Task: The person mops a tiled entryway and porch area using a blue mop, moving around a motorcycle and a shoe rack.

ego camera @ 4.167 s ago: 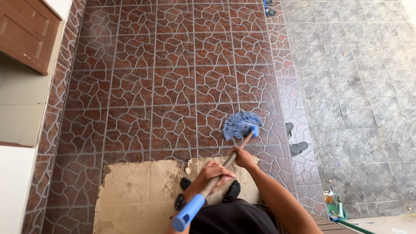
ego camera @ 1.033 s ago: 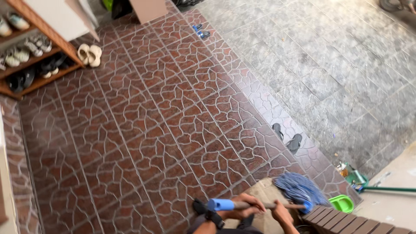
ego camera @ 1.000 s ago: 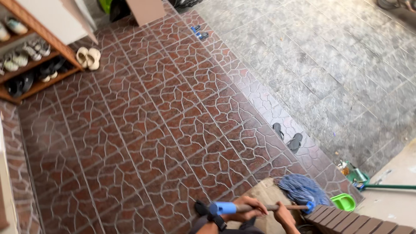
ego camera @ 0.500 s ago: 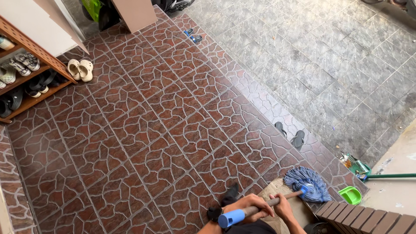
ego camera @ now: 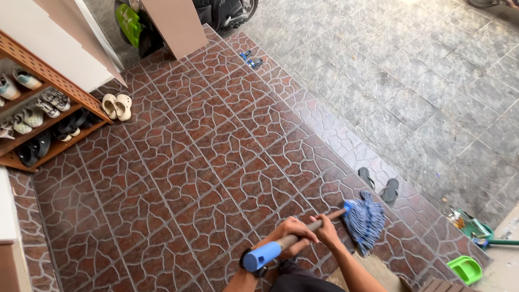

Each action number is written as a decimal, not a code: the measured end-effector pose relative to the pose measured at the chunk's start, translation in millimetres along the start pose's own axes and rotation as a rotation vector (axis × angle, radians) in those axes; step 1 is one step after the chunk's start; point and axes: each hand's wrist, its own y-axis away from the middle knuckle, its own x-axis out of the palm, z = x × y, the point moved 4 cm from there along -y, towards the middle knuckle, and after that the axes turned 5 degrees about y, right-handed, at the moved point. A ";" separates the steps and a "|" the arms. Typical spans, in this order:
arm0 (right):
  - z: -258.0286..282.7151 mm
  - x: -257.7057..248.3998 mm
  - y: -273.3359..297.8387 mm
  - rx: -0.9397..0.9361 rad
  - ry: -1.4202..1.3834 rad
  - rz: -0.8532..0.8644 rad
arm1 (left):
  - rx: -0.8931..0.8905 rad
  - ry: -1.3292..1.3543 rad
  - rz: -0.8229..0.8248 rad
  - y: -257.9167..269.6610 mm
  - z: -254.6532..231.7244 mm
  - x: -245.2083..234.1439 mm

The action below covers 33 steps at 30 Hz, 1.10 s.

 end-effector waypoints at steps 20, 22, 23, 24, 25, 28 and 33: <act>64.2 25.9 -105.6 -0.240 0.057 0.148 | 0.082 -0.120 -0.014 -75.1 -36.1 -136.4; 43.9 9.7 -105.9 -0.111 0.134 0.179 | 0.124 -0.046 0.022 -88.2 -25.7 -121.2; 32.6 1.7 -103.8 -0.040 0.172 0.196 | 0.142 -0.063 0.038 -95.2 -16.8 -115.8; 21.2 -5.6 -101.5 0.011 0.169 0.174 | 0.159 -0.072 0.062 -100.6 -5.7 -108.1; 9.7 -14.6 -100.7 0.063 0.165 0.153 | 0.176 -0.082 0.086 -106.1 6.0 -100.8; -19.2 -41.6 -91.3 0.219 0.210 0.100 | 0.161 0.004 0.230 -122.3 39.0 -81.8; -60.9 -80.1 -60.7 0.488 0.225 -0.081 | 0.182 0.113 0.392 -152.2 79.7 -22.8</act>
